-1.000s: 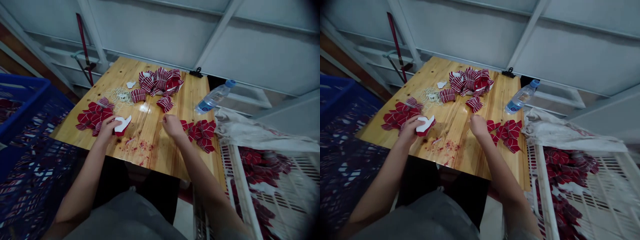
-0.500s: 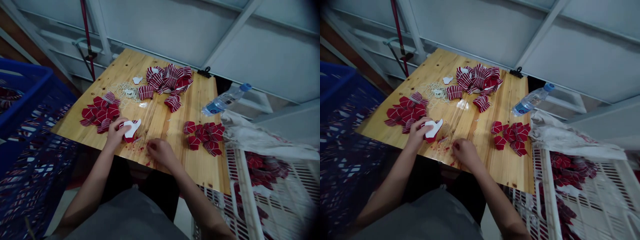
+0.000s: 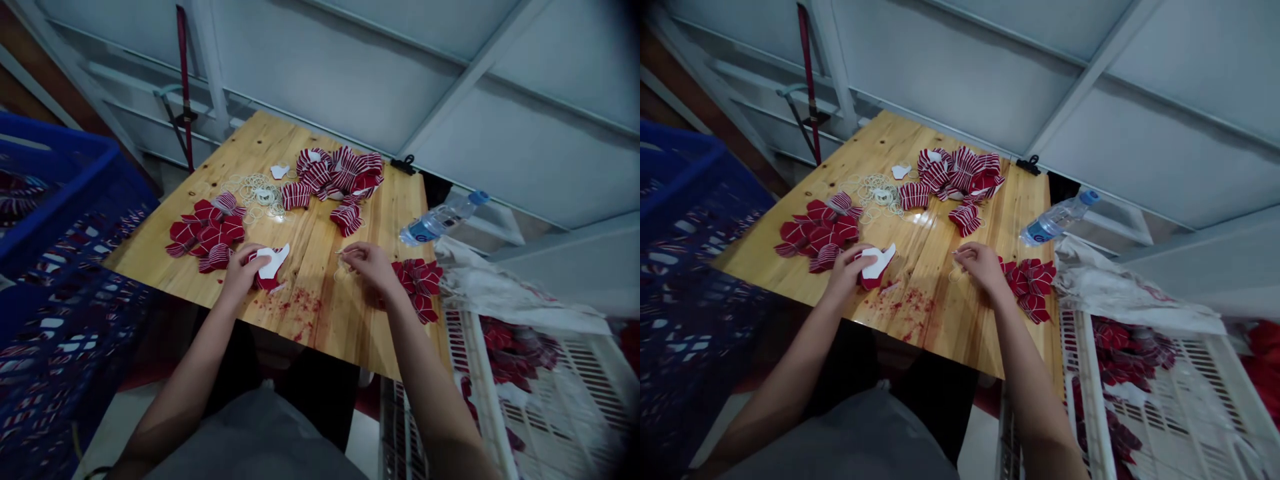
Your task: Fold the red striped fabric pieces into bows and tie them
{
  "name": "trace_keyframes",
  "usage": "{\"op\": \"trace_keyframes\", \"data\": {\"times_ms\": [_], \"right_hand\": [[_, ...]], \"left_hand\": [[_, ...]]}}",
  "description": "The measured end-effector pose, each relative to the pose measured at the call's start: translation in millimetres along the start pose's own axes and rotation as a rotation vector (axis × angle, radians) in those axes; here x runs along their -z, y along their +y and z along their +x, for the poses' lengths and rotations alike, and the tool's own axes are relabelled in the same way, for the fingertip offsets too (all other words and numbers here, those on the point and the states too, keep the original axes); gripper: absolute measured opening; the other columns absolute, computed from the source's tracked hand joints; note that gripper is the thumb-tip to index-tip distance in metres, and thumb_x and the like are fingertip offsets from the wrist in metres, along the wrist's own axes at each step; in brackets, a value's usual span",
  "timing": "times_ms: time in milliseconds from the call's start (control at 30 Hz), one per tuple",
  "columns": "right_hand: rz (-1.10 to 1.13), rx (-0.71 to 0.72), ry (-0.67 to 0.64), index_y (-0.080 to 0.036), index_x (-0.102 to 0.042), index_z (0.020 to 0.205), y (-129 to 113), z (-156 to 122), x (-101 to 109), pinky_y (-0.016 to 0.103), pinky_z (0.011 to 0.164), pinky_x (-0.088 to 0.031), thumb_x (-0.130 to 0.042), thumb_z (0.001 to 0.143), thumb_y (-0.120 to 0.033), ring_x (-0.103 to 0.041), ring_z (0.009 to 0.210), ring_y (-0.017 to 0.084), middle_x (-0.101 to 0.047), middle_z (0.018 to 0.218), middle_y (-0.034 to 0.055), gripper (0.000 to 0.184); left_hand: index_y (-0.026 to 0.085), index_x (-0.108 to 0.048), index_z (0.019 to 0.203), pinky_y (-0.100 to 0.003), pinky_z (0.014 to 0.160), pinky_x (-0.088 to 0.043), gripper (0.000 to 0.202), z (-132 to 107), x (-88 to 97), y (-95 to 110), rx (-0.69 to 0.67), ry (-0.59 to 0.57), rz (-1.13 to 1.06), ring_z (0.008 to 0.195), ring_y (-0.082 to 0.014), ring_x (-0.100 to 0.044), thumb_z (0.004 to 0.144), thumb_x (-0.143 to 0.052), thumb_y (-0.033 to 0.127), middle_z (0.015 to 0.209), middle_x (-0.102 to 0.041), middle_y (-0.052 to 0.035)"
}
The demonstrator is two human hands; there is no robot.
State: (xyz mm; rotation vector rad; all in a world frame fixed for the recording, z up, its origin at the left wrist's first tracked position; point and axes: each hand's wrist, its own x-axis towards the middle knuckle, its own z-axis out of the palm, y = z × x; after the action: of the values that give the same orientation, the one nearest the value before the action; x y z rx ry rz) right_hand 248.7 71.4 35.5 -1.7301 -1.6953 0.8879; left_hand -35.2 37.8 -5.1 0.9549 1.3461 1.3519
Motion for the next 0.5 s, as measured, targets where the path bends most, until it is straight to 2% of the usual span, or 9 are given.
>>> {"op": "trace_keyframes", "data": {"times_ms": [67,133,167,233,267,367,500], "right_hand": [[-0.222,0.127,0.116,-0.015,-0.070,0.092,-10,-4,0,0.031,0.061,-0.051,-0.069,0.075,-0.025,-0.064,0.065,0.018,-0.071,0.078,0.0071,0.020],[-0.294,0.328,0.159,-0.018,-0.070,0.100,-25,-16,-11,0.036,0.070,-0.054,-0.070,0.078,-0.026,-0.066,0.070,0.019,-0.071,0.089,0.0089,0.023],[-0.250,0.442,0.136,-0.019,-0.069,0.102,-33,-23,-19,0.036,0.073,-0.056,-0.070,0.079,-0.028,-0.068,0.074,0.020,-0.071,0.097,0.0100,0.025],[-0.165,0.674,0.020,-0.024,-0.065,0.116,-47,-37,-39,0.040,0.090,-0.055,-0.068,0.084,-0.030,-0.067,0.103,0.023,-0.067,0.119,0.0111,0.033],[-0.144,0.749,-0.023,-0.025,-0.065,0.117,-52,-42,-50,0.042,0.096,-0.053,-0.067,0.086,-0.029,-0.064,0.112,0.023,-0.066,0.124,0.0106,0.032],[-0.078,0.827,-0.053,-0.028,-0.066,0.114,-57,-47,-74,0.045,0.103,-0.049,-0.065,0.087,-0.027,-0.060,0.119,0.022,-0.068,0.123,0.0075,0.027],[0.037,0.789,0.051,-0.027,-0.068,0.111,-52,-53,-86,0.047,0.105,-0.049,-0.065,0.086,-0.026,-0.062,0.119,0.023,-0.069,0.120,0.0071,0.025]], "left_hand": [[0.020,-0.070,0.075,-0.029,0.067,-0.046,0.017,2,-3.4,0,-0.005,0.004,0.003,0.079,-0.0188,-0.061,0.061,-0.072,0.028,0.082,-0.064,-0.0013],[0.021,-0.070,0.075,-0.030,0.070,-0.048,0.017,3,-7.6,0,-0.017,-0.003,0.025,0.081,-0.0200,-0.062,0.061,-0.072,0.029,0.083,-0.065,-0.0017],[0.021,-0.070,0.075,-0.031,0.072,-0.048,0.016,2,-9.8,1,-0.023,-0.013,0.033,0.083,-0.0204,-0.062,0.061,-0.072,0.030,0.083,-0.065,-0.0018],[0.021,-0.069,0.075,-0.031,0.075,-0.049,0.016,-1,-13.4,3,-0.034,-0.062,0.036,0.085,-0.0206,-0.062,0.063,-0.072,0.031,0.085,-0.065,-0.0019],[0.021,-0.069,0.076,-0.032,0.077,-0.049,0.017,-3,-14.2,5,-0.043,-0.094,0.035,0.086,-0.0206,-0.062,0.065,-0.072,0.032,0.085,-0.065,-0.0020],[0.021,-0.069,0.081,-0.032,0.084,-0.049,0.020,-7,-10.9,7,-0.096,-0.194,0.050,0.092,-0.0211,-0.062,0.069,-0.073,0.036,0.091,-0.065,-0.0030],[0.023,-0.071,0.094,-0.035,0.092,-0.048,0.033,-9,2.2,1,-0.081,-0.336,-0.016,0.105,-0.0247,-0.061,0.066,-0.076,0.041,0.108,-0.066,-0.0064]]}}
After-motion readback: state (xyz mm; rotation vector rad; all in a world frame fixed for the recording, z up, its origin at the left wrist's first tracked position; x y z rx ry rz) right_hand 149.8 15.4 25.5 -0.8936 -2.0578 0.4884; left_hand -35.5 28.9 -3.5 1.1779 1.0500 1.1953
